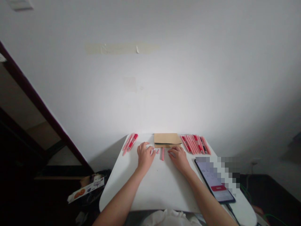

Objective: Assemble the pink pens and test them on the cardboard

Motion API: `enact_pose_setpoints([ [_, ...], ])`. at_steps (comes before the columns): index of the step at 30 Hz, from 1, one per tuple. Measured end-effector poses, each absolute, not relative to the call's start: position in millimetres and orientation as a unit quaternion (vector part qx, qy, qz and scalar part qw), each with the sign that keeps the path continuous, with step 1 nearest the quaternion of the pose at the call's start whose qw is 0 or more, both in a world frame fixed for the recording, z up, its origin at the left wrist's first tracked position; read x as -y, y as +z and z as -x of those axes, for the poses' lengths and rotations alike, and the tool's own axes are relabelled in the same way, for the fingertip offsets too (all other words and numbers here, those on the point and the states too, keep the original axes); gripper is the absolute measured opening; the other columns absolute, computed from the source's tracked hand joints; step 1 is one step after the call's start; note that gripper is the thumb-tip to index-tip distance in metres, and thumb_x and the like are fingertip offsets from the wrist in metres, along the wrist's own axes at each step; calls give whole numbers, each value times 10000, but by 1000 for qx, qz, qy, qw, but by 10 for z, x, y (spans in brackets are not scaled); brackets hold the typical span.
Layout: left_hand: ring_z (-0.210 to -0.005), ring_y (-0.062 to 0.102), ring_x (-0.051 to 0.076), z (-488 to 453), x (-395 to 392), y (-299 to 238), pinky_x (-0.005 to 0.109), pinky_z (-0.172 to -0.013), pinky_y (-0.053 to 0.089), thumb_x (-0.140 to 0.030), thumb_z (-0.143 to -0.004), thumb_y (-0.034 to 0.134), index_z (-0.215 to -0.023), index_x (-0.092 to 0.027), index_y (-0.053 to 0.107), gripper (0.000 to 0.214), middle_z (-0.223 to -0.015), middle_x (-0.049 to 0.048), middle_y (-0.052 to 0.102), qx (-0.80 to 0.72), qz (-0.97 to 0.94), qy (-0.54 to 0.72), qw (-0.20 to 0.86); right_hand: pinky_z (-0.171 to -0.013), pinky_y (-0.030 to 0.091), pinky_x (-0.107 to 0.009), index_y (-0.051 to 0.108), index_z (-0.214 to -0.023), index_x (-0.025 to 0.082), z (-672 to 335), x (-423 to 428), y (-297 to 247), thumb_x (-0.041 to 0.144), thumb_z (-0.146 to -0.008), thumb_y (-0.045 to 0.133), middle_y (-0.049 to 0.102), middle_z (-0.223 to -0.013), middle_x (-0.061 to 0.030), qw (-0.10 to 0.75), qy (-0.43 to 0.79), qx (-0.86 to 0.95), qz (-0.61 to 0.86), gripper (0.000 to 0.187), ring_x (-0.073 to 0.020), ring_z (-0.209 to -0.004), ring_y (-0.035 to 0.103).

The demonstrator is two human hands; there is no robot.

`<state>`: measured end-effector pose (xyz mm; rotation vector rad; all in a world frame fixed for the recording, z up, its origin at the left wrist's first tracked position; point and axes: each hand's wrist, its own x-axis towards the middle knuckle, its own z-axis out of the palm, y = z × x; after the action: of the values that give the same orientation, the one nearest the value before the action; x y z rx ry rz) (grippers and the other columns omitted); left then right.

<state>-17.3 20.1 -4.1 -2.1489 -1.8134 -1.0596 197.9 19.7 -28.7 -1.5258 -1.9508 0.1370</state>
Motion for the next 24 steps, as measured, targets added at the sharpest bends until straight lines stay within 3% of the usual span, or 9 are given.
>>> enact_pose_setpoints([
  [11, -1249, 452, 317, -36, -103, -25, 667, -1101, 250, -287, -779, 729, -747, -251, 720, 48, -1212, 69, 610, 632, 707, -314, 40, -918, 424, -354, 759, -974, 240, -1983, -221, -302, 220, -881, 589, 664, -1062, -79, 327, 59, 744, 579, 195, -236, -1036, 550],
  [24, -1264, 447, 317, -46, -145, -82, 684, -1100, 262, -283, -803, 688, -721, -229, 703, 99, -1238, 86, 597, 637, 695, -327, 53, -915, 428, -350, 759, -986, 247, -1978, -216, -286, 215, -883, 584, 660, -1085, -79, 316, 59, 745, 585, 205, -236, -1048, 552],
])
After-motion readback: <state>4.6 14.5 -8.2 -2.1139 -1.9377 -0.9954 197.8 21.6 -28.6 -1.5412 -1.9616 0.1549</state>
